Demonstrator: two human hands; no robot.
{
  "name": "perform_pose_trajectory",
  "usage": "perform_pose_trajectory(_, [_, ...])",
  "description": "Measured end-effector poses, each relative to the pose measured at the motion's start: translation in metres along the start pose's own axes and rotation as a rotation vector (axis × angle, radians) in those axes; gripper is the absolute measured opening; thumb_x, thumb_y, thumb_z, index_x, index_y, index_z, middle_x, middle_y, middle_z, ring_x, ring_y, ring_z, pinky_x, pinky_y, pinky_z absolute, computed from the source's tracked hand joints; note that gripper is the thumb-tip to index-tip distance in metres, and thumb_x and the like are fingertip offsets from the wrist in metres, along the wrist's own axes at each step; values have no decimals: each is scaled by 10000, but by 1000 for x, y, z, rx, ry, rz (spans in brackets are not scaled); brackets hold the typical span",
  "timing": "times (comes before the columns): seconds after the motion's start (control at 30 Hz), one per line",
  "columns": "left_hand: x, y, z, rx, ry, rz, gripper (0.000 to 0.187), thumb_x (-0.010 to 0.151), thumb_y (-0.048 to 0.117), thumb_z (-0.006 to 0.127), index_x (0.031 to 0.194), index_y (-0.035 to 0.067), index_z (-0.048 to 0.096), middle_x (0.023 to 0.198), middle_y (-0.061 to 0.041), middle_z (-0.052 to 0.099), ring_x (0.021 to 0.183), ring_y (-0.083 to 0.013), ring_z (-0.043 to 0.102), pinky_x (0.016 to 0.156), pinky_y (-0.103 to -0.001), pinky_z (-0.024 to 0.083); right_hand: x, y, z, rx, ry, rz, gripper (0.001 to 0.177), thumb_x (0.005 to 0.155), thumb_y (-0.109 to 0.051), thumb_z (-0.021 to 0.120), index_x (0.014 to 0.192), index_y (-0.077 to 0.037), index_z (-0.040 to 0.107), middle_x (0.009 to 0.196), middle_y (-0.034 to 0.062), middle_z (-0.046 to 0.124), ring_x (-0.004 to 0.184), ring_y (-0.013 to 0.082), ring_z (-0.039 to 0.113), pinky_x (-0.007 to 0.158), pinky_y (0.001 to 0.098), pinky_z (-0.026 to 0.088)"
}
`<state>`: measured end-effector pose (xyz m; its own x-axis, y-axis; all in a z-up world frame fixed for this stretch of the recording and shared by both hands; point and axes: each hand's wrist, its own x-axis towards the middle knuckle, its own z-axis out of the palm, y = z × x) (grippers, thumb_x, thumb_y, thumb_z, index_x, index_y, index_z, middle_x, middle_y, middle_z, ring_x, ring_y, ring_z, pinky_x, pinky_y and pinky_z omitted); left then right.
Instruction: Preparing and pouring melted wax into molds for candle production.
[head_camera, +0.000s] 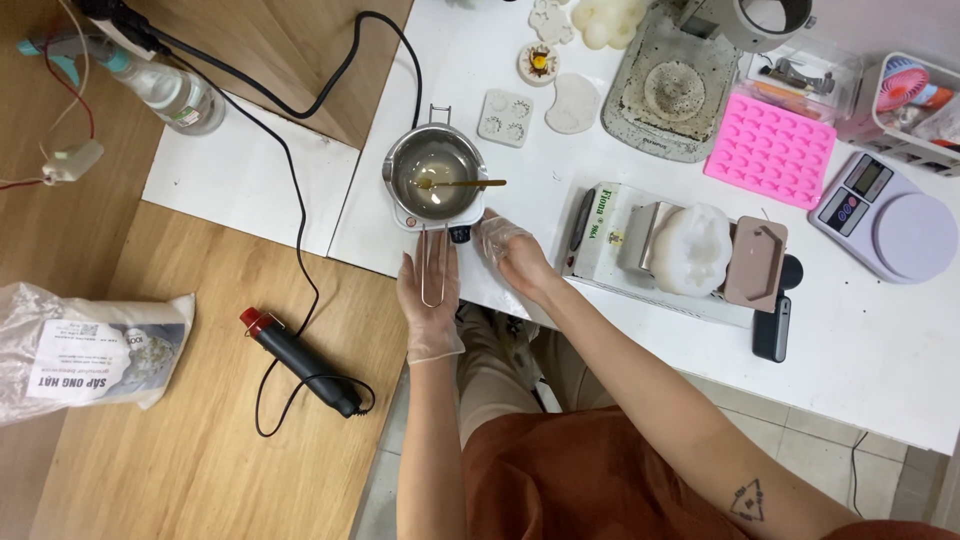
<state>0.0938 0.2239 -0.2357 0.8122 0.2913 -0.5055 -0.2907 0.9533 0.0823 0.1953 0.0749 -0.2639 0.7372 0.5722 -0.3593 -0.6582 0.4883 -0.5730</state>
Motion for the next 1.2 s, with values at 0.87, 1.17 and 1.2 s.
perform_pose_trajectory(0.87, [-161, -134, 107, 1882, -476, 941, 255, 998, 221, 660, 1168, 35, 620, 1175, -139, 584, 1169, -326, 512, 1010, -476, 410, -216, -136, 58, -94, -243, -47, 640, 980, -113, 596, 1550, 78, 376, 1612, 166, 390, 1493, 257, 376, 1254, 396, 273])
perform_pose_trajectory(1.17, [-155, -128, 121, 1754, -580, 594, 159, 1070, 161, 534, 1120, 31, 612, 1031, -123, 637, 954, -253, 578, 865, -408, 470, -215, -145, 20, -46, -359, -121, 422, 975, -50, 586, 1325, 169, 498, 1630, 175, 467, 1485, 248, 454, 1271, 388, 326])
perform_pose_trajectory(1.2, [-155, -127, 124, 1756, -580, 602, 159, 1070, 161, 534, 1120, 31, 612, 1031, -123, 637, 954, -253, 578, 865, -408, 470, -212, -145, 14, -46, -367, -122, 422, 975, -50, 586, 1325, 169, 498, 1630, 175, 467, 1485, 248, 454, 1271, 388, 326])
